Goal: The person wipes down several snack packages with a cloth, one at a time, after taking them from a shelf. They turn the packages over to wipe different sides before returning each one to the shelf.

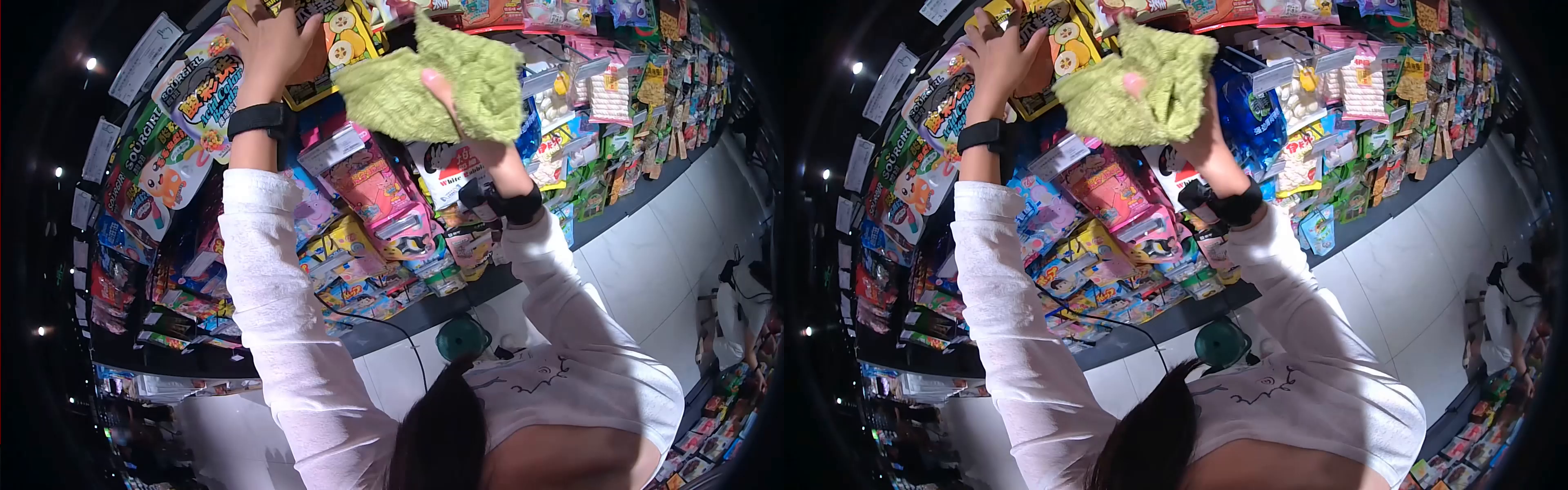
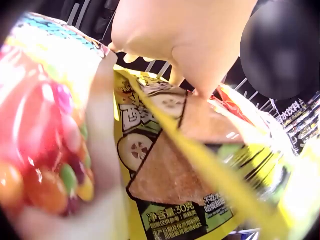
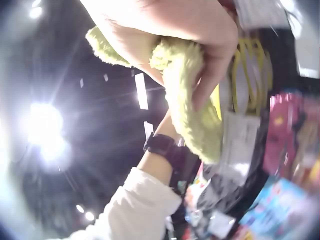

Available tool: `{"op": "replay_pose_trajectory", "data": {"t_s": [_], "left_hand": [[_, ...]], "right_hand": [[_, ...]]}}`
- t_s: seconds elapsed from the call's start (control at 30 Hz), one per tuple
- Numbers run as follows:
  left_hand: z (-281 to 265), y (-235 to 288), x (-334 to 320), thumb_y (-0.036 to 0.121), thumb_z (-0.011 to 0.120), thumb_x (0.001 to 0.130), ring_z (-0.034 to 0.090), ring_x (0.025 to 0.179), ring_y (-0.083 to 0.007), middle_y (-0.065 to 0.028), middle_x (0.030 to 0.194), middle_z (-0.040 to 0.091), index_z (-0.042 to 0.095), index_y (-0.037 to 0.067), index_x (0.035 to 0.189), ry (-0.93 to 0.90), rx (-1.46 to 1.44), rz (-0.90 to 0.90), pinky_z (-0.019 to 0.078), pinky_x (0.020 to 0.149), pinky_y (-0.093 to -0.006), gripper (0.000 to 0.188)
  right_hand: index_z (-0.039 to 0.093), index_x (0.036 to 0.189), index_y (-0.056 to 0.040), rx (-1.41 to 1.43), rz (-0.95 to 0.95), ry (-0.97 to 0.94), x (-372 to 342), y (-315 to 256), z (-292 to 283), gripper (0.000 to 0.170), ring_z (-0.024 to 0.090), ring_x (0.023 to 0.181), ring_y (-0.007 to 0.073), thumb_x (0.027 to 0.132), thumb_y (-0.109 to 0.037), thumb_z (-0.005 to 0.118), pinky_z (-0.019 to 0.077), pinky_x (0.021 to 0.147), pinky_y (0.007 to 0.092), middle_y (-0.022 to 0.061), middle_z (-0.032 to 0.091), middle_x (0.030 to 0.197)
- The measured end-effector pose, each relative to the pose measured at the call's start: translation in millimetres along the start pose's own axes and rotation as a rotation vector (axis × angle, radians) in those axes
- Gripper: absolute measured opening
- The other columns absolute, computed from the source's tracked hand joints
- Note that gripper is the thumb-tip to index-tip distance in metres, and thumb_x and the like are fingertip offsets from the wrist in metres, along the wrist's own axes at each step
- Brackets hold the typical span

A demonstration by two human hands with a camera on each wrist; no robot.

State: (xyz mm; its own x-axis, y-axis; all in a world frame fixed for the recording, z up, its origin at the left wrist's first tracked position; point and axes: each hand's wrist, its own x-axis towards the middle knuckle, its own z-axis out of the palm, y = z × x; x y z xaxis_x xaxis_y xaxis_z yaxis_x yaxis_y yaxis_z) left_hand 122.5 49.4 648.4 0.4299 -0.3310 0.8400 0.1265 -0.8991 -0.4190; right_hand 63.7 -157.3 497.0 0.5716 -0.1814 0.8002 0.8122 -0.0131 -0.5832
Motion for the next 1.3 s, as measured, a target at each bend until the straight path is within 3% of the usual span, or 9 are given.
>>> {"op": "replay_pose_trajectory", "data": {"t_s": [0.13,0.2,0.3,0.33,0.37,0.43,0.63,0.77,1.3], "left_hand": [[-36,38,-9,0.046,0.062,0.081,0.049,0.110,-0.0388,-0.0192,0.119,0.053,0.055,0.003,0.115,0.161,-0.020,0.035,0.0389,0.092,-0.0410,0.055],[-37,48,-5,0.057,0.056,0.080,0.058,0.097,-0.0306,-0.0175,0.103,0.061,0.057,0.003,0.114,0.147,-0.270,0.000,0.0459,0.080,-0.0344,0.064],[-38,68,-3,0.056,0.059,0.078,0.063,0.083,-0.0273,-0.0156,0.091,0.066,0.059,0.002,0.110,0.114,-0.550,-0.047,0.0481,0.072,-0.0335,0.063],[-37,77,-1,0.055,0.060,0.078,0.064,0.079,-0.0266,-0.0151,0.089,0.067,0.060,0.002,0.109,0.075,-0.573,-0.081,0.0484,0.071,-0.0335,0.062],[-33,82,2,0.055,0.061,0.077,0.064,0.079,-0.0259,-0.0152,0.089,0.067,0.060,0.001,0.108,0.012,-0.647,-0.143,0.0482,0.071,-0.0329,0.062],[-22,90,7,0.054,0.062,0.077,0.064,0.078,-0.0243,-0.0153,0.090,0.066,0.060,0.000,0.105,-0.119,-0.791,-0.279,0.0479,0.070,-0.0318,0.062],[-26,122,19,0.050,0.074,0.069,0.061,0.074,-0.0149,-0.0097,0.080,0.064,0.058,-0.006,0.092,-0.074,-1.002,-0.542,0.0482,0.066,-0.0278,0.063],[-38,152,16,0.037,0.073,0.075,0.063,0.075,-0.0141,-0.0098,0.085,0.065,0.057,-0.006,0.098,-0.035,-1.205,-0.701,0.0519,0.065,-0.0252,0.051],[-59,155,20,0.025,0.065,0.084,0.060,0.077,-0.0163,-0.0021,0.080,0.055,0.054,0.006,0.091,-0.073,-1.791,-0.879,0.0522,0.072,-0.0318,0.023]], "right_hand": [[0.059,0.102,0.0015,-0.106,-0.059,0.017,33,-4,-60,0.031,0.061,0.081,0.0110,0.083,-0.022,0.067,0.0504,0.071,0.0273,0.0062,0.065,0.093],[0.059,0.094,-0.0013,-0.059,-0.097,0.010,50,-8,-69,0.026,0.064,0.086,0.0226,0.079,-0.021,0.068,0.0487,0.072,0.0320,0.0171,0.064,0.088],[0.055,0.107,0.0007,1.154,0.182,-0.642,100,47,-82,0.022,0.060,0.082,0.0190,0.094,-0.014,0.045,0.0498,0.071,0.0291,0.0093,0.062,0.091],[0.058,0.095,-0.0012,0.940,0.306,-0.216,95,38,-74,0.024,0.059,0.067,0.0171,0.093,-0.021,0.046,0.0474,0.060,0.0272,0.0045,0.060,0.074],[0.056,0.104,-0.0020,1.288,0.229,-0.519,110,75,-75,0.022,0.061,0.075,0.0172,0.092,-0.019,0.048,0.0499,0.064,0.0286,0.0066,0.060,0.083],[0.055,0.105,-0.0007,-0.461,-0.487,-0.259,107,38,-91,0.035,0.058,0.098,0.0329,0.073,-0.012,0.066,0.0470,0.081,0.0376,0.0206,0.061,0.100],[0.051,0.119,-0.0038,-0.076,-0.324,-0.419,124,66,-91,0.049,0.059,0.103,0.0236,0.079,-0.024,0.069,0.0447,0.088,0.0348,0.0120,0.061,0.109],[0.054,0.114,-0.0039,0.090,0.143,-0.459,125,52,-94,0.043,0.060,0.100,0.0231,0.079,-0.024,0.069,0.0452,0.088,0.0331,0.0118,0.062,0.108],[0.059,0.105,-0.0004,0.251,-0.088,-0.308,130,25,-108,0.034,0.063,0.089,0.0195,0.078,-0.019,0.071,0.0497,0.078,0.0303,0.0102,0.066,0.098]]}}
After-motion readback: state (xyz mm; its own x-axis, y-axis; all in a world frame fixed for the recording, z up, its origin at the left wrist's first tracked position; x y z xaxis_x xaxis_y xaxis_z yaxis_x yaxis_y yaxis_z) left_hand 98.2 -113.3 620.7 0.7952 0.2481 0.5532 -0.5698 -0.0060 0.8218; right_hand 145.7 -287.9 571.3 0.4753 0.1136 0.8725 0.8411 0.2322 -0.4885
